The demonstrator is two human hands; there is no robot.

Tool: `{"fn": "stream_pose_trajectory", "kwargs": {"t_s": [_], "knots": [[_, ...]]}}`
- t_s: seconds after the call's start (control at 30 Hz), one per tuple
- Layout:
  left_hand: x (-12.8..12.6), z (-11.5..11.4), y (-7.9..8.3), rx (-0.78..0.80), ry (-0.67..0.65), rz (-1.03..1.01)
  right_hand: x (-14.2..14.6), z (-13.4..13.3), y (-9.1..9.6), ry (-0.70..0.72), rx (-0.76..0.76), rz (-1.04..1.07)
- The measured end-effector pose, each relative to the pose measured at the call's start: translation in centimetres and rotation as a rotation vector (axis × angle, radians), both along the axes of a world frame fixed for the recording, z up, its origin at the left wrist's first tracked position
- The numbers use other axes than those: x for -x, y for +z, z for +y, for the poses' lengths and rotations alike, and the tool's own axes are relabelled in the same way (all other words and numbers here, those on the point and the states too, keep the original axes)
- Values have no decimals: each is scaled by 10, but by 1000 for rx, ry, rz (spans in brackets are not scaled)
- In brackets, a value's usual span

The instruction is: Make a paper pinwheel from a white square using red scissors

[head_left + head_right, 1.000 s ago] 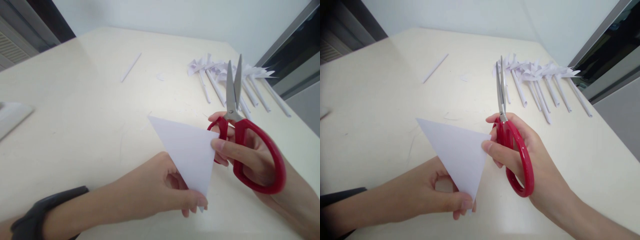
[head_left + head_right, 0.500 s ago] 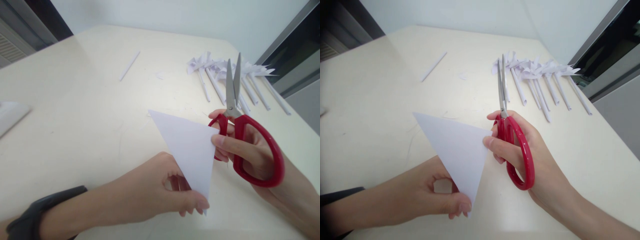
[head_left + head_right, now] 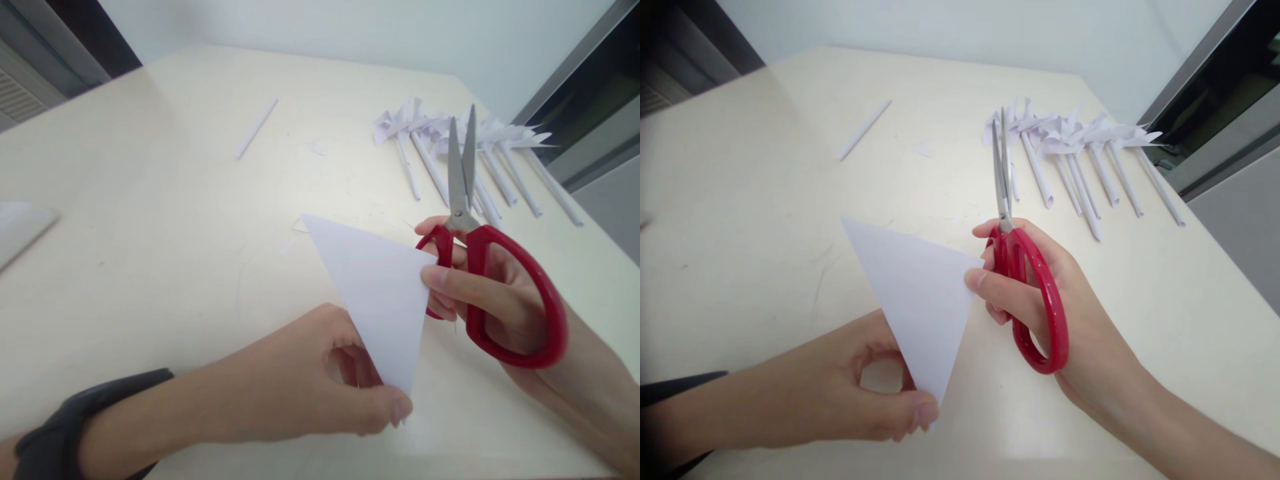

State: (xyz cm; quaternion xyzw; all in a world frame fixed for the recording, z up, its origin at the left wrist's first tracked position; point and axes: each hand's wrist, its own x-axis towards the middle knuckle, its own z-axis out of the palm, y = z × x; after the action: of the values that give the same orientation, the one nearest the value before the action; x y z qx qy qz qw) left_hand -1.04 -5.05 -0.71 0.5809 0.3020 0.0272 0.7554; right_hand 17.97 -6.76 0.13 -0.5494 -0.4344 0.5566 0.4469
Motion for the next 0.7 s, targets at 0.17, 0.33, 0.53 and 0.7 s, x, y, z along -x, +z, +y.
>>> {"fn": "stream_pose_trajectory", "kwargs": {"t_s": [0.17, 0.33, 0.53, 0.7], "knots": [[-2, -2, -4, 219, 51, -31, -3, -1, 0, 32, 11, -12], [-3, 4, 3, 289, 130, -5, -6, -1, 6, 78, 35, -53], [-8, 2, 21, 202, 285, 119, -9, -2, 12, 187, 98, -85], [-12, -4, 26, 169, 377, 144, -4, -9, 13, 241, 156, -24]]}}
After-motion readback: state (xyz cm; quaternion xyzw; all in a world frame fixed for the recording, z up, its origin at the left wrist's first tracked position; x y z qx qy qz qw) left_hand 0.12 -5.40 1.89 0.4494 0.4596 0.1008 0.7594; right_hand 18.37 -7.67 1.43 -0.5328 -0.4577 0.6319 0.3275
